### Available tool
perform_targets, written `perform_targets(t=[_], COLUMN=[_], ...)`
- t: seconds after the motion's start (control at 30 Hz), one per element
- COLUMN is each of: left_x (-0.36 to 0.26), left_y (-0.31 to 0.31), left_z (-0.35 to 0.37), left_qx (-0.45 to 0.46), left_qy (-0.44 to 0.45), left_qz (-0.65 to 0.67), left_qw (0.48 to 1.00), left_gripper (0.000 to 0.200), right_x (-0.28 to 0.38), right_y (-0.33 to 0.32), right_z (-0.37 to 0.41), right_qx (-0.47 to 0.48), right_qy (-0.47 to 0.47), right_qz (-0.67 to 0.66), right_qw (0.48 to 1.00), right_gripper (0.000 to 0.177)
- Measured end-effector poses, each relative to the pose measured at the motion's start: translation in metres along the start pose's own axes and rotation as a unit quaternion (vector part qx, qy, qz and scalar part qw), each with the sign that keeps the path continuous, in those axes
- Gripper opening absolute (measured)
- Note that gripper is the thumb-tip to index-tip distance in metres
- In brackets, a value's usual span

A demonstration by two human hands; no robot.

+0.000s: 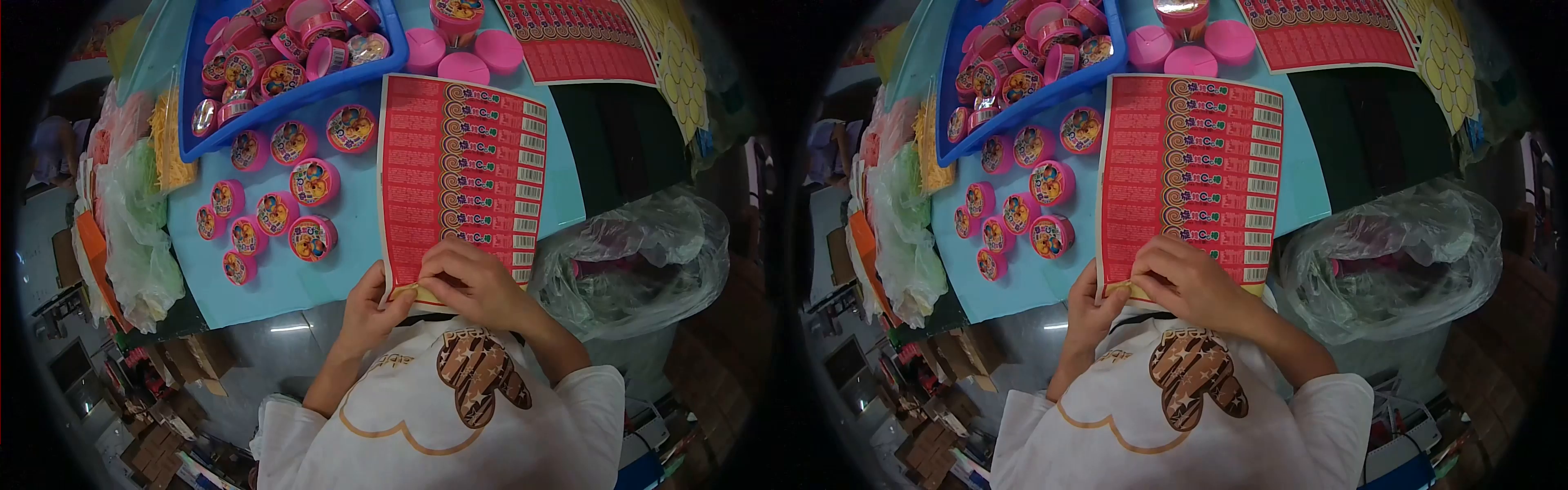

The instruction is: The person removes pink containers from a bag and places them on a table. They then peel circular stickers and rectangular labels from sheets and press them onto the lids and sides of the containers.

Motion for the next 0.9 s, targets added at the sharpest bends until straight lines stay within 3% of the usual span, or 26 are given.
perform_targets(t=[0.23,0.53,0.73,0.83,0.9], left_x=[-0.005,-0.007,-0.007,-0.011,-0.001], left_y=[0.002,0.0,0.003,0.003,-0.007], left_z=[-0.003,-0.002,-0.004,-0.007,-0.007], left_qx=[-0.011,0.007,-0.004,-0.019,-0.091], left_qy=[0.03,0.051,0.052,0.086,0.022], left_qz=[-0.004,0.01,0.037,0.016,0.045], left_qw=[0.999,0.999,0.998,0.996,0.995], left_gripper=[0.029,0.033,0.035,0.033,0.03], right_x=[-0.003,0.008,0.002,0.008,0.013], right_y=[-0.004,-0.003,-0.003,-0.006,-0.011], right_z=[0.007,0.006,0.01,0.014,0.017], right_qx=[-0.031,-0.057,-0.082,-0.12,-0.156], right_qy=[0.016,-0.068,-0.006,-0.065,-0.094], right_qz=[-0.017,0.085,-0.04,-0.002,0.009], right_qw=[0.999,0.992,0.996,0.991,0.983], right_gripper=[0.01,0.012,0.012,0.014,0.015])
Point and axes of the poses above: each hand's wrist, its own z-axis away from the middle knuckle, its own y-axis out of the palm, x = y × z, the point moved 6 cm from there along -z, towards the middle knuckle, and after that the axes turned 10 degrees about x, right-handed, at the moved point
